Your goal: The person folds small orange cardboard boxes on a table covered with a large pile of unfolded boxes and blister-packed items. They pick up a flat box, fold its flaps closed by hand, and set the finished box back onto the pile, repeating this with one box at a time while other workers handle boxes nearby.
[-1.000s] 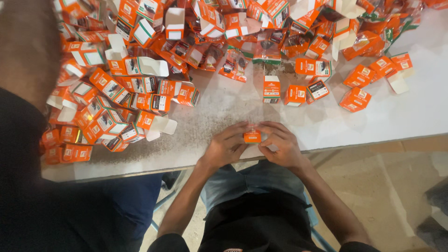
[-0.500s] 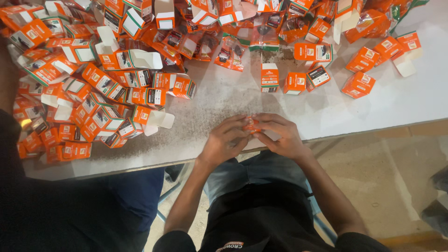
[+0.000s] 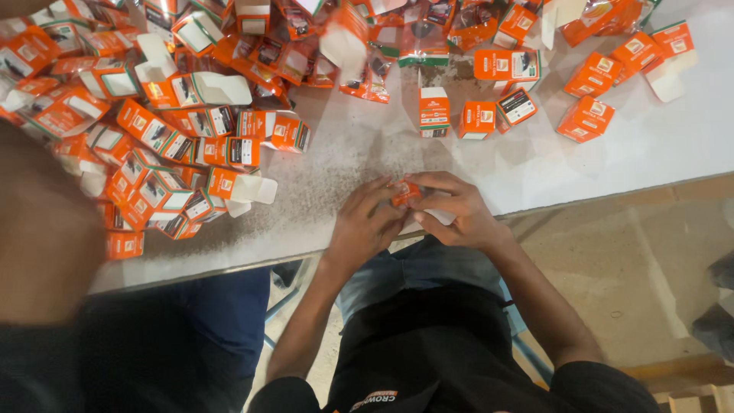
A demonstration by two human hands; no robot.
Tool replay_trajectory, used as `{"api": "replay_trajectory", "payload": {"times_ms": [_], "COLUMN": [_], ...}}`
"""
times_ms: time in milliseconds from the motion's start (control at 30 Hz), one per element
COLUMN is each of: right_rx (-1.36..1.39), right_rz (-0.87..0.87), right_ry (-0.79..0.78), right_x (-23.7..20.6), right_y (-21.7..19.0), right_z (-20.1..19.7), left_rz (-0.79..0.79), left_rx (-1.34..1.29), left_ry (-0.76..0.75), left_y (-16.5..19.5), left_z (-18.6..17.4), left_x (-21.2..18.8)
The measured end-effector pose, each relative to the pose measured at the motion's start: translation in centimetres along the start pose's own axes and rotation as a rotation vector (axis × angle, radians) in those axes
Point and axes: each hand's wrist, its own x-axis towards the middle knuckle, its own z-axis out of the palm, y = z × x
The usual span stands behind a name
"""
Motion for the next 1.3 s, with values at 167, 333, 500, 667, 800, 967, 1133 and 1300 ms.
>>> {"api": "replay_trajectory", "payload": {"times_ms": [167, 333, 500, 667, 800, 967, 1133, 1300], "right_rx": [-0.177, -0.513, -0.734, -0.495, -0.487, -0.491, -0.479, -0.442], "right_rz": [0.001, 0.177, 0.144, 0.036, -0.011, 0.003, 0.022, 0.020], "right_ry": [-0.007, 0.180, 0.313, 0.272, 0.144, 0.084, 0.131, 0.182], "right_x": [-0.1, -0.7, 0.3, 2.1, 3.8, 4.5, 4.1, 4.0], "right_y": [-0.4, -0.5, 0.1, 0.2, 0.7, 1.6, 1.9, 1.8], "right_z": [0.1, 0.3, -0.4, 1.0, 3.3, 5.1, 5.1, 4.6], "left_rz": [-0.021, 0.033, -0.035, 0.017, -0.125, -0.545, -0.407, -0.157], "left_rx": [-0.096, 0.184, 0.583, 0.563, 0.370, -0.340, -0.449, 0.191], "left_ry": [-0.096, -0.021, -0.058, 0.087, 0.085, 0.099, 0.004, 0.301], "left_y": [-0.2, -4.0, -8.4, -8.3, -5.3, -3.9, -6.2, -8.5], "left_z": [-0.8, -2.0, -1.2, -1.2, -1.4, -1.5, -3.0, -1.9], "left_x": [1.6, 5.5, 12.2, 12.2, 7.3, 4.2, 4.5, 8.3]}}
